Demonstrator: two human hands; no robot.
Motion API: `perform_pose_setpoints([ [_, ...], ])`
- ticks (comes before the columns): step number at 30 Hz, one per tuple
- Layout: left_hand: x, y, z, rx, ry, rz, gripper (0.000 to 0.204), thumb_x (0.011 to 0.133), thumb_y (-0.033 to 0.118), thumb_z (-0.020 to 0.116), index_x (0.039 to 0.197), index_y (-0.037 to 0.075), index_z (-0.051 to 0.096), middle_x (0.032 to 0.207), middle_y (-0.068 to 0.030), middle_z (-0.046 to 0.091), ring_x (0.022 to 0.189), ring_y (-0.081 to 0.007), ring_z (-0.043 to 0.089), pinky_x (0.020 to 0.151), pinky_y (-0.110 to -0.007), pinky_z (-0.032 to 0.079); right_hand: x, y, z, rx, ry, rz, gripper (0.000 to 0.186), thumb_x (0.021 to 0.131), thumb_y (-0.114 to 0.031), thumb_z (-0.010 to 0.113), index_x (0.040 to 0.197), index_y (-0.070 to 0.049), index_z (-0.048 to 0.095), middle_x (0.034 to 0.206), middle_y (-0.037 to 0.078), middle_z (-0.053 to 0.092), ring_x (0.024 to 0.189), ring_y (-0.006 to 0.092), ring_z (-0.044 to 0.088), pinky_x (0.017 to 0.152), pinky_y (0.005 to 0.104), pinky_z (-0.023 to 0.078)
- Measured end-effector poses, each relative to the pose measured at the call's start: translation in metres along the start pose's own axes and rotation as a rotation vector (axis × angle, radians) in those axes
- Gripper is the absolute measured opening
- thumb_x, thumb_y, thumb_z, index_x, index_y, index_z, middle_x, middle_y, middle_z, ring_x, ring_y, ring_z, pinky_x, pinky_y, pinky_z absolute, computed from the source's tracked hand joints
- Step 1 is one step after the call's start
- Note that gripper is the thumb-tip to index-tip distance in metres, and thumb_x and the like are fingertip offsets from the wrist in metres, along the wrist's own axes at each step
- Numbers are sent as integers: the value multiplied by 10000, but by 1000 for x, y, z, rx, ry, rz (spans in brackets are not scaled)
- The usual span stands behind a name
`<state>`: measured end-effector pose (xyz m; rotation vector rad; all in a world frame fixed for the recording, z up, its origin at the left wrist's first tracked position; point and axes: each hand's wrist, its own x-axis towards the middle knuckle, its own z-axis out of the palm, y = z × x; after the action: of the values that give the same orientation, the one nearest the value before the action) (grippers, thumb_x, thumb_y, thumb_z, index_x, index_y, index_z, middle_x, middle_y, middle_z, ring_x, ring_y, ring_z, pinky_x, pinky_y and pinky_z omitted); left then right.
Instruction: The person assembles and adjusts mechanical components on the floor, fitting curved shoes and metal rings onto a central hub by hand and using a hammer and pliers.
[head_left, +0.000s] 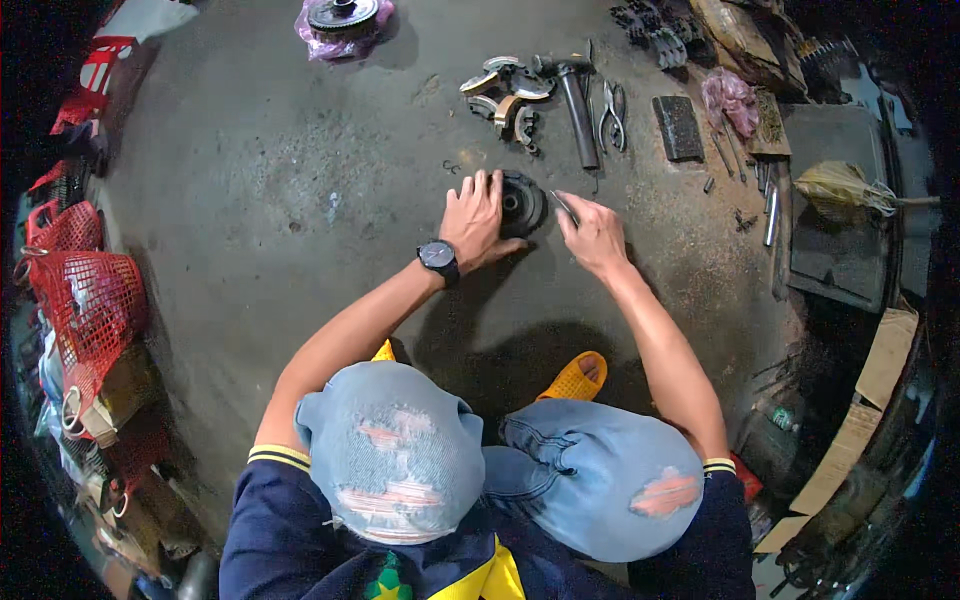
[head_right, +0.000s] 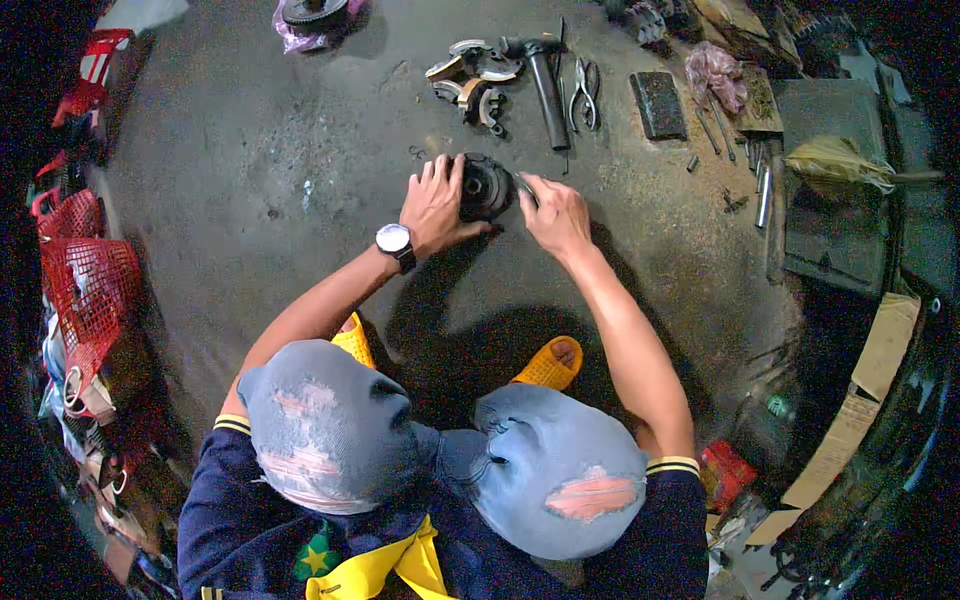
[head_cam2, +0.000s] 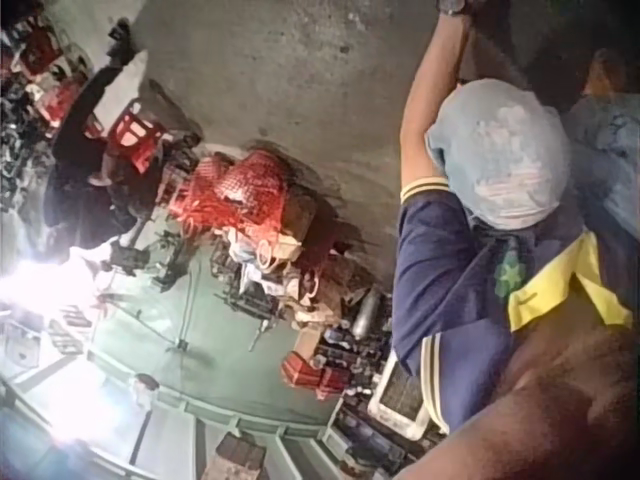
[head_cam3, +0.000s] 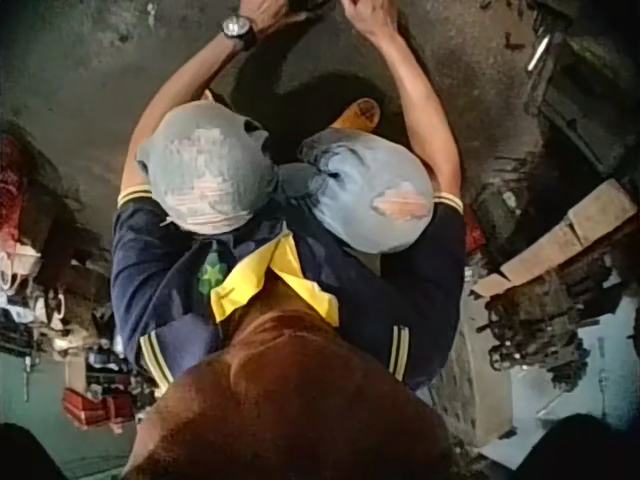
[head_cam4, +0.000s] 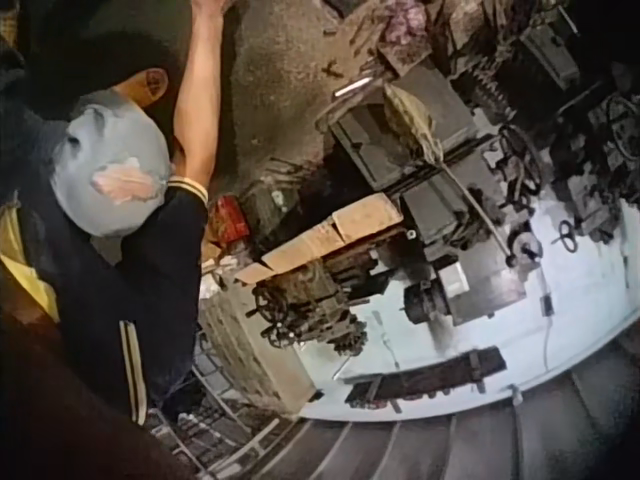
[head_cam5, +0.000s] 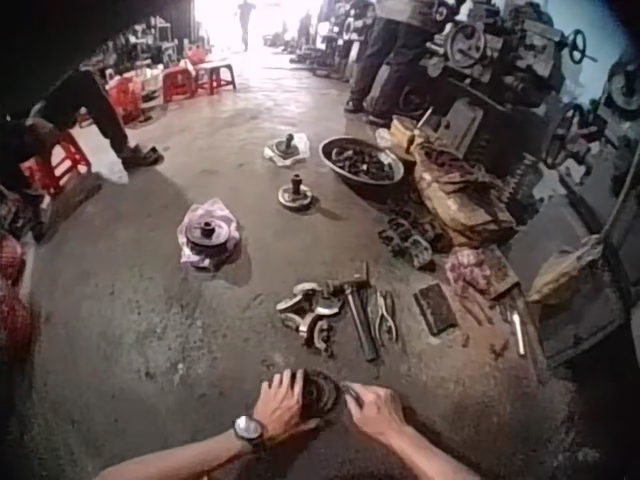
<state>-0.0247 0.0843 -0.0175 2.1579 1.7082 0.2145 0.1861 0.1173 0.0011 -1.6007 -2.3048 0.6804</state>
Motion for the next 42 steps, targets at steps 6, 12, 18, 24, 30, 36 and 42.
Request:
perform_pose_setpoints([
  [6,1,-16,10,12,5,81,1050,646,518,774,1378,-89,331,1225,-226,440,1099,-343,459,891,-409,416,14,-11,13,-59,72,-208,193,860,-164,591,997,-44,654,893,161,683,806,347,649,737,435,509],
  [12,0,-18,12,-16,43,108,1003,680,494,758,1370,-98,334,1211,-236,446,1083,-352,461,884,-409,420,20,-12,19,-102,45,-243,171,856,-163,596,965,-46,653,855,144,685,787,331,649,704,438,501],
  [18,1,3,15,-143,71,-24,846,695,383,784,1250,-119,389,1121,-228,475,1038,-342,498,811,-411,472,28,-7,11,-263,-52,-387,206,835,-148,578,1011,-73,654,752,118,653,755,317,647,698,438,498],
  [24,54,-30,32,-379,227,-5,347,768,239,706,951,-29,584,971,-241,576,928,-397,560,761,-449,499,56,-10,-3,-305,-298,-484,136,848,-123,522,914,-58,622,778,138,645,742,339,650,663,465,520],
  [30,75,-33,37,-683,-21,-161,343,693,184,701,944,-49,676,856,-277,623,769,-403,632,733,-471,507,67,-24,-5,-383,-461,-423,163,856,-96,496,925,-37,632,729,188,648,708,370,656,645,474,531],
  [36,68,-24,31,-626,117,-92,284,689,156,695,904,-29,674,876,-248,630,910,-399,587,827,-470,467,73,-55,-4,215,-363,574,153,823,-102,565,880,29,622,631,175,618,587,296,647,521,445,507],
  [42,56,-23,26,-519,131,-22,287,717,80,648,992,-1,637,988,-206,598,959,-384,546,864,-449,456,45,-14,26,1161,-241,1107,140,873,-135,608,836,0,611,643,67,553,509,212,525,474,389,473],
])
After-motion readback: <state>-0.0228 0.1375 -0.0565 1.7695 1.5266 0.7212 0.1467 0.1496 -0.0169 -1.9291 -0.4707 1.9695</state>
